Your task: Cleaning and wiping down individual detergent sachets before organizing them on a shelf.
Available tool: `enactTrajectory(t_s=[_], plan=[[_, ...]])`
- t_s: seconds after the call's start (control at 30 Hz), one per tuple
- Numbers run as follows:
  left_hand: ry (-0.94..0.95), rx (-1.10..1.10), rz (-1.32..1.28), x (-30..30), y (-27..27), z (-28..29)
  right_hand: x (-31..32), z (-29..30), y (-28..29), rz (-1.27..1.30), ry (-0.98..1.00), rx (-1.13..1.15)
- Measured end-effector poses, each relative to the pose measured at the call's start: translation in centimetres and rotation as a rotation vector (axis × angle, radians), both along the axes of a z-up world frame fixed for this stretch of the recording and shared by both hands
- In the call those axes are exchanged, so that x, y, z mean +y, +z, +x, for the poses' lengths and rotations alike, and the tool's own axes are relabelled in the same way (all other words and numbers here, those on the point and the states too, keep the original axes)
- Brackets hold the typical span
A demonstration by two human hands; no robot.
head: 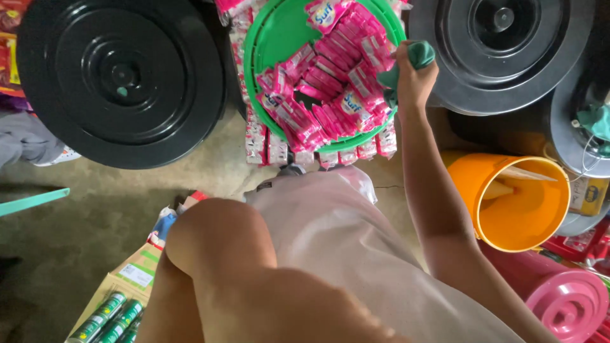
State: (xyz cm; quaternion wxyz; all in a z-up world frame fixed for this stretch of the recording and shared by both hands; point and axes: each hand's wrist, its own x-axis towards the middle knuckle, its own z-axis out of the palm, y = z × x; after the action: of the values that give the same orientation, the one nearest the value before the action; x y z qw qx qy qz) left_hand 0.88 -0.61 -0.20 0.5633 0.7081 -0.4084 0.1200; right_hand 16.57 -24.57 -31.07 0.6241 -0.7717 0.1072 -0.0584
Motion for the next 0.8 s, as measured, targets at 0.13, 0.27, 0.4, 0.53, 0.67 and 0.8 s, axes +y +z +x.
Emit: enactTrajectory(t_s=[0.13,0.27,0.4,0.53,0.67,0.8], plan=[[-0.059,-0.076,0.055,-0.5,-0.4,2.1,-1.1,-1.9,0.0,0.095,0.104,0.069],[-0.138,-0.150,0.124,-1.2,-3.7,5.2,-1.3,-3.1,-0.2,-0.404,0.266,0.134],[-0.036,0.303,0.138,-1.5,-14.4,8.6,0.6,-5.4,4.5,-0.795,0.596,-0.318],[0.052,0.693,-0.122,-1.6,-29.9,10.7,3.2,-6.9,2.0,-0.904,0.356,-0.069],[0.249,1.044,-0.301,-2.3,-40.1,10.8,4.0,-7.0,1.6,-0.903,0.315,-0.050],[0.284,1.308,-0.225,-3.4,-42.4,10.5,3.8,-6.4,1.5,-0.893,0.340,-0.033]])
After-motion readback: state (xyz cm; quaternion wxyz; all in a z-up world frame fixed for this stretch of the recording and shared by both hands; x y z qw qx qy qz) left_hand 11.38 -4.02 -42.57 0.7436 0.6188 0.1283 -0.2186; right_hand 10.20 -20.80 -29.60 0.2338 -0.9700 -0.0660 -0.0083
